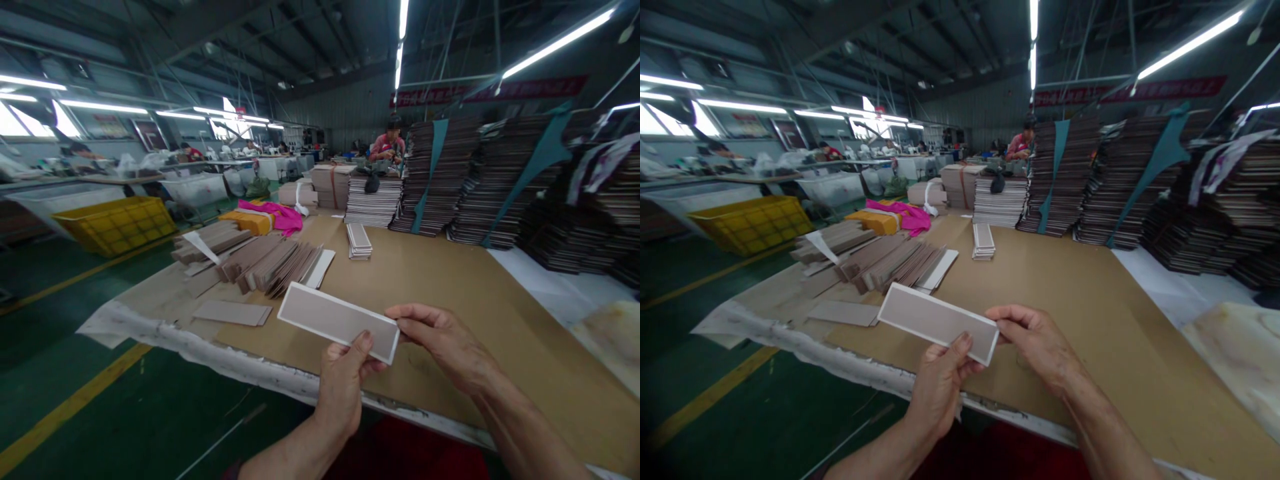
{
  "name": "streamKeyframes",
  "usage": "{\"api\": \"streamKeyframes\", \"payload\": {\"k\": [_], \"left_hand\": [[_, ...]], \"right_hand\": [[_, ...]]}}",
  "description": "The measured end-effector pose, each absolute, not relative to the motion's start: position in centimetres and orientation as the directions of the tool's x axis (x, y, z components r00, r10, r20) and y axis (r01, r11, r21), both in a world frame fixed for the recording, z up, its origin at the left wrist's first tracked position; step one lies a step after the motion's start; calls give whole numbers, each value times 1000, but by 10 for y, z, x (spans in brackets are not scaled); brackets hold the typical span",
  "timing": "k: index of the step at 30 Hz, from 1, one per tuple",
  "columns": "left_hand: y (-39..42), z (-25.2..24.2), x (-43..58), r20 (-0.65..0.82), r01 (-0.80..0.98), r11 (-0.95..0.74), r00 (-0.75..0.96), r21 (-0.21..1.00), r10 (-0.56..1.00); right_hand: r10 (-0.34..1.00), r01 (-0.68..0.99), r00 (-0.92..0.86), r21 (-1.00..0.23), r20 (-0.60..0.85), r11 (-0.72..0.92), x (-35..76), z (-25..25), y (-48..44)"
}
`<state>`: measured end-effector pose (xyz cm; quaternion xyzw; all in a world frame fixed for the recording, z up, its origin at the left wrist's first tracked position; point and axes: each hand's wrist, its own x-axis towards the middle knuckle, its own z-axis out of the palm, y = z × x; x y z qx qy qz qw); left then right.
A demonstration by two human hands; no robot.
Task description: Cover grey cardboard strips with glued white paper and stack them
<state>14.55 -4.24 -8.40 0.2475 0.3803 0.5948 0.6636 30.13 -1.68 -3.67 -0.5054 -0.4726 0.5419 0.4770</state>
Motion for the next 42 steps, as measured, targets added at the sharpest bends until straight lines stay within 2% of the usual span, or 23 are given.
{"api": "streamKeyframes", "payload": {"k": [4,12,16,20,24,34,42], "left_hand": [[-34,-79,137,-257,-642,177,-33,746,966],[-26,-74,135,-285,-704,180,-33,687,958],[-28,-75,139,-284,-709,192,-12,678,959],[-31,-76,143,-269,-714,181,-10,676,963],[-33,-74,146,-273,-725,168,-28,668,962],[-32,-73,149,-266,-759,135,-52,637,962],[-23,-75,142,-269,-758,99,-104,644,958]], "right_hand": [[979,-150,141,-980,-149,-128,312,-47,-15],[980,-54,189,-998,-53,-44,296,-54,-15],[989,-208,145,-978,-43,-12,277,-54,-13],[996,-364,51,-930,-79,-55,262,-56,-10],[993,-453,64,-889,-102,-62,256,-61,-11],[973,-413,223,-910,-59,39,246,-67,-19],[982,-380,180,-925,-60,13,244,-70,-34]]}}
